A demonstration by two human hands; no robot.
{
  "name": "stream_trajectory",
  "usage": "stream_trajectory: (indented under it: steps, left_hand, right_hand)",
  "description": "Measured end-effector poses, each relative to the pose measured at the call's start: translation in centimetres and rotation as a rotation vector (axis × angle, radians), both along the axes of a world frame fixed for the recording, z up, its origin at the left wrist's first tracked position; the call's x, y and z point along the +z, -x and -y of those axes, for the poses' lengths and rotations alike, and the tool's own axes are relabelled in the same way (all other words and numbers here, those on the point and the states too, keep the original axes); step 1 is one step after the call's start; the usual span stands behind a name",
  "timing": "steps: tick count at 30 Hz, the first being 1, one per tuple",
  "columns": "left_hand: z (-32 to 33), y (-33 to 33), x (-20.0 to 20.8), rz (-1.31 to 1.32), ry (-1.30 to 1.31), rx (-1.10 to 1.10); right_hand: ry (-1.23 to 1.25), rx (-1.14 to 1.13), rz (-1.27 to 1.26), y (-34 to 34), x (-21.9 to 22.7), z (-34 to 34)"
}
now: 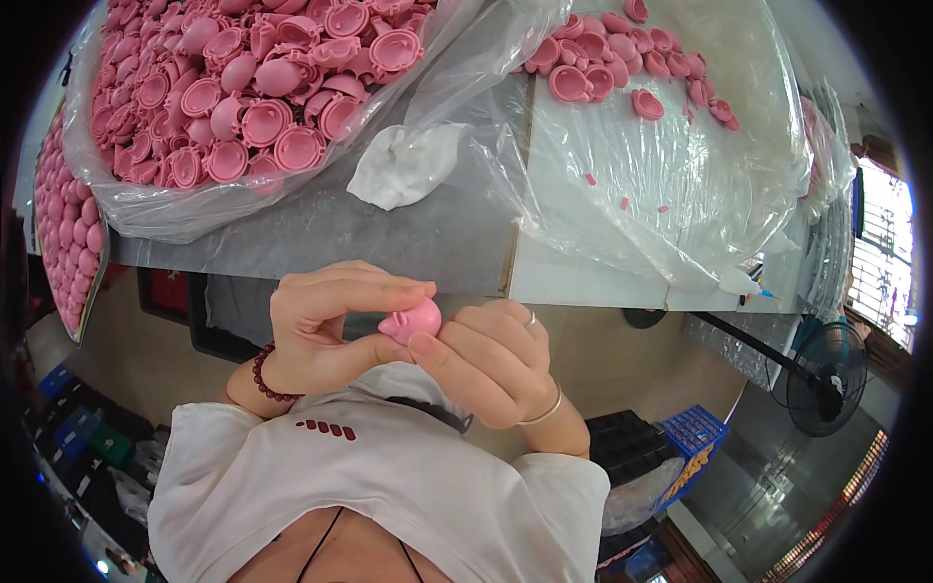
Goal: Applying glue to pink plastic shell components and pressing them together to assemble spherical toy parts.
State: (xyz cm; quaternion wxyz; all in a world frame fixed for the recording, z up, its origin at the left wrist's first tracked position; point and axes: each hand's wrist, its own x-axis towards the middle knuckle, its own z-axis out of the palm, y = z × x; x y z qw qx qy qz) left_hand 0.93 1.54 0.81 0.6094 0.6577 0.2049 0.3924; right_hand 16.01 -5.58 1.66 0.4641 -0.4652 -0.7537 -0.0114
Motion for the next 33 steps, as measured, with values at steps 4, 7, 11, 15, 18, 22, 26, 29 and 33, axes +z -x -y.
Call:
stream_trajectory:
  steps: [4,7,11,15,18,22,26,29,33]
  left_hand:
    - [-0.2,0.1,0.5,-0.041,-0.005,-0.027]
    - [-0.4,0.4,0.0,-0.019,0.097,-0.093]
    - [0.1,-0.2,0.4,0.25,0.561,-0.133]
    - [-0.2,0.3,-0.3,0.516,0.884,-0.258]
    - [-0.5,0.6,-0.5,0.619,0.989,-0.403]
    - [-1.0,1.1,-0.3,0.659,1.062,-0.499]
    - [-0.9,2.2,0.6,0.634,1.052,-0.393]
    - [-1.4,3.5,1.1,0.571,0.816,-0.262]
    - [-4.9,8.8,1.0,-0.259,-0.628,0.476]
  right_hand:
    - [-0.012,-0.02,-0.025,0.1,-0.1,0.1]
    - [0.036,0.0,-0.087,-0.1,0.1,0.0]
    - [-0.074,-0.393,-0.034,-4.6,1.0,1.8]
    - [-0.438,-1.191,-0.107,-14.8,0.6,3.8]
    - [-0.304,-1.388,-0.181,-21.6,-1.3,6.3]
    - [0.017,-1.14,-0.454,-26.1,-2.2,7.5]
    - [0.093,-1.316,-0.256,-26.2,-2.4,6.2]
    - [-0.157,-1.35,-0.15,-22.9,-0.3,5.6]
    - [-0.077,-1.087,-0.416,-13.3,2.9,3.1]
